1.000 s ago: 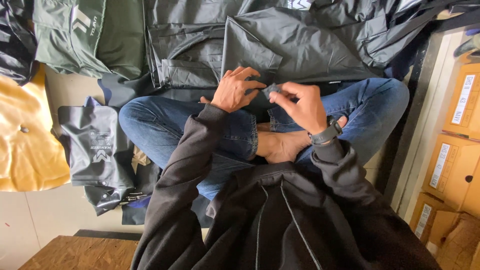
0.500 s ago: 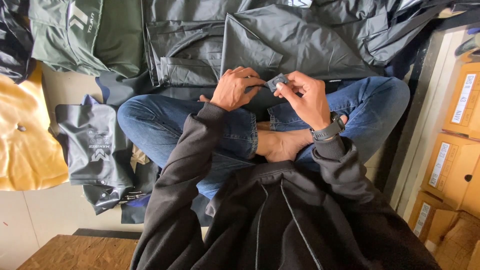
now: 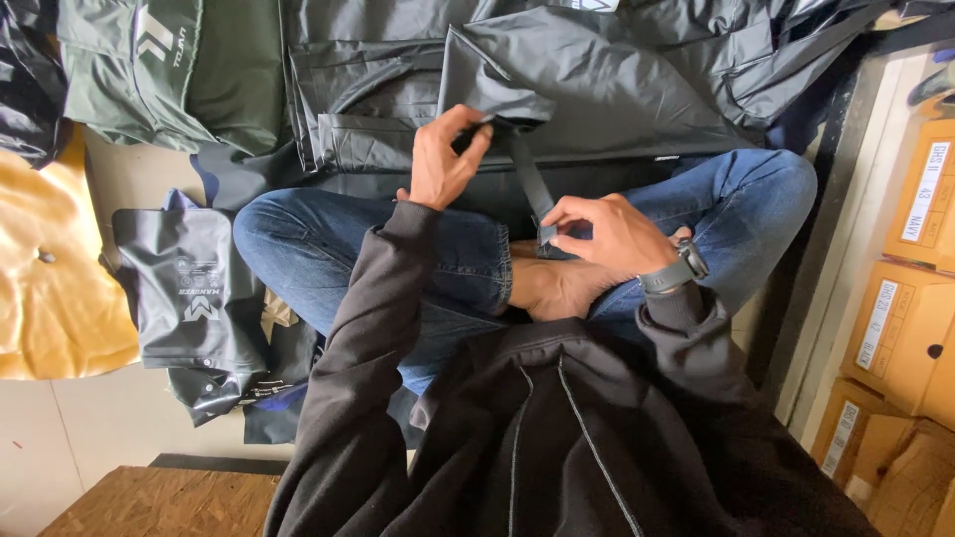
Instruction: Folding a large black waterproof garment into a smaller square on the floor.
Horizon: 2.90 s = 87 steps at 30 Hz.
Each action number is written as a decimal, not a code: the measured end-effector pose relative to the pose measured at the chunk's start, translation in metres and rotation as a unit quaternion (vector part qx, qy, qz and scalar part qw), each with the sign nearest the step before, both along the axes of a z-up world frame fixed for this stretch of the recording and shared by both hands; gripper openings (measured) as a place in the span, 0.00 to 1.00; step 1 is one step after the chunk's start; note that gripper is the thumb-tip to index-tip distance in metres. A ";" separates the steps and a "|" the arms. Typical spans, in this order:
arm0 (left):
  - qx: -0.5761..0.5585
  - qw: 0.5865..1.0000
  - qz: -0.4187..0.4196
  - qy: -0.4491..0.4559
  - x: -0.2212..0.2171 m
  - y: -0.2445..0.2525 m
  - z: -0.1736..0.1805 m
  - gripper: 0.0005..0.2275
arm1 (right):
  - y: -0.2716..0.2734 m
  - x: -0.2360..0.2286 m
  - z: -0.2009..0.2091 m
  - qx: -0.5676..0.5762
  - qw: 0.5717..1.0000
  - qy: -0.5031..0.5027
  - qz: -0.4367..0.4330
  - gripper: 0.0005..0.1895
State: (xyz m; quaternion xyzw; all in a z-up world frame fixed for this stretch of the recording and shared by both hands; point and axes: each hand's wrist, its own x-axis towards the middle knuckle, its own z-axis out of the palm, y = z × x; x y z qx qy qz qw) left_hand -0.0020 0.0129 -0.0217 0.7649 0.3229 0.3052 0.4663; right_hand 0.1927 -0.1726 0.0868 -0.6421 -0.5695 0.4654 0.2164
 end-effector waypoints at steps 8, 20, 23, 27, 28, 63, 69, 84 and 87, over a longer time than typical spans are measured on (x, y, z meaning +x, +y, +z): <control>-0.096 0.991 0.005 -0.092 -0.002 0.004 0.001 0.04 | -0.006 0.034 -0.066 0.042 0.984 -0.106 -0.139 0.05; -0.287 0.941 0.000 -0.179 -0.008 0.008 -0.008 0.05 | 0.022 0.034 -0.084 0.185 0.939 -0.116 -0.267 0.08; -0.322 0.927 -0.023 -0.192 -0.005 0.007 0.003 0.06 | 0.027 0.037 -0.072 0.214 0.922 -0.066 -0.317 0.08; -0.324 0.927 -0.071 -0.173 -0.007 0.005 0.001 0.07 | 0.040 0.052 -0.096 0.178 0.930 0.027 -0.322 0.10; -0.322 0.928 -0.073 -0.174 -0.005 0.005 0.005 0.07 | 0.045 0.055 -0.102 0.180 0.929 0.026 -0.322 0.10; 0.171 0.946 -0.184 0.203 0.009 -0.019 -0.026 0.06 | 0.073 0.010 -0.157 0.209 0.930 -0.187 -0.238 0.16; 0.294 0.933 -0.037 0.202 0.038 0.017 -0.009 0.26 | 0.071 -0.001 -0.148 0.232 0.924 -0.213 -0.216 0.16; 0.426 0.859 -0.150 0.242 0.068 0.145 -0.062 0.05 | 0.067 0.030 -0.157 0.201 0.925 -0.034 -0.320 0.11; 0.451 0.853 -0.129 0.230 0.068 0.141 -0.067 0.04 | 0.069 0.031 -0.157 0.198 0.929 -0.063 -0.305 0.11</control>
